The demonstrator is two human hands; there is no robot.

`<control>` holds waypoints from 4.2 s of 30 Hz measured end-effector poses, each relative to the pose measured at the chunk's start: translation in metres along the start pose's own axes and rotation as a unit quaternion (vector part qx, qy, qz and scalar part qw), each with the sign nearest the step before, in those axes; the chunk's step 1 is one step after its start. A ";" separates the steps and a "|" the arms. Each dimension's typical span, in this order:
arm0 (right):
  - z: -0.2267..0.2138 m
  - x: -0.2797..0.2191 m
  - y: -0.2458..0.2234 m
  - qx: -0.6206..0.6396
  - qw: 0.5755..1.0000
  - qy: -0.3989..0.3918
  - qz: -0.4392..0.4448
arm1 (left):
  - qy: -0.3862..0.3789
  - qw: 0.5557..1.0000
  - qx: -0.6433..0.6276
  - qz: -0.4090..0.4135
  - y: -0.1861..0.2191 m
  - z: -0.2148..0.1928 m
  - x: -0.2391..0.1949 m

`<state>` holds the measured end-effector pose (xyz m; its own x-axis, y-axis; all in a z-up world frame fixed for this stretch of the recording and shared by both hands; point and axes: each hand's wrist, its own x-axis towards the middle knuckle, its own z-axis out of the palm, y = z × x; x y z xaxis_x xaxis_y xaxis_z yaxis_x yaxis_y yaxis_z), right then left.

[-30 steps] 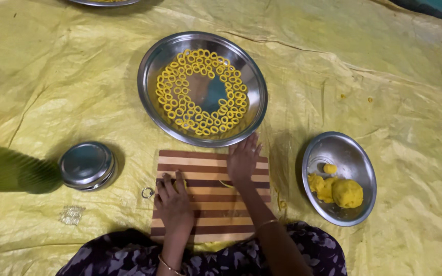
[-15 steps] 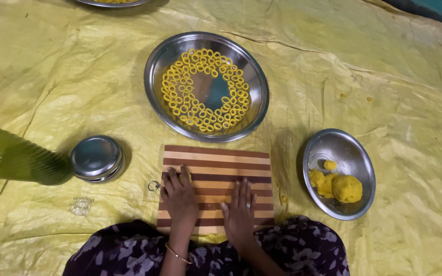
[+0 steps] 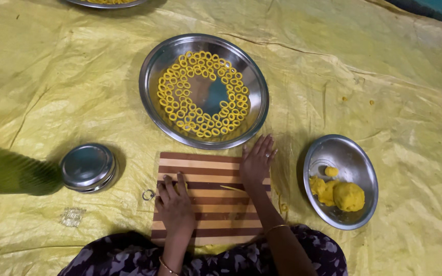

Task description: The person rolls small pieces of yellow dough into thin ropes on a wooden board, then shapes them into rings and places them into a metal tray. The process is repeated with multiple pieces of dough taken from a bowl.

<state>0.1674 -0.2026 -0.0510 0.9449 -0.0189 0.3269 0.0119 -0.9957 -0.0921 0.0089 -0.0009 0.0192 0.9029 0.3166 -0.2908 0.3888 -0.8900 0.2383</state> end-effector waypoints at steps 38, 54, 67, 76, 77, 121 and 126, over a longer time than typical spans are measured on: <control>-0.129 -0.180 0.013 0.350 0.929 -0.122 -0.007 | 0.115 0.879 -0.389 0.250 0.009 0.034 -0.072; -0.197 -0.152 0.040 0.660 0.694 -0.230 0.172 | -0.127 0.783 -0.606 0.051 0.042 0.068 -0.079; -0.181 -0.148 0.041 0.486 0.846 -0.210 0.072 | -0.176 0.741 -0.648 -0.019 0.030 0.062 -0.074; -0.158 -0.148 0.027 0.397 0.858 -0.327 0.013 | -0.092 0.779 -0.619 0.042 0.024 0.057 -0.063; -0.149 -0.149 0.027 0.443 0.827 -0.342 0.047 | -0.071 0.807 -0.583 0.060 0.024 0.057 -0.063; -0.139 -0.149 0.012 0.288 0.948 -0.131 0.016 | -0.251 0.591 -0.765 0.051 0.017 0.052 -0.050; -0.144 -0.146 0.010 0.327 0.936 -0.127 0.021 | -0.256 0.558 -0.788 0.044 0.016 0.040 -0.053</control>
<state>-0.0174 -0.2225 0.0363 0.9953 0.0480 0.0843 0.0928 -0.7242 -0.6833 -0.0400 -0.0453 0.0020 0.9172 -0.2004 -0.3443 0.3900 0.6277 0.6737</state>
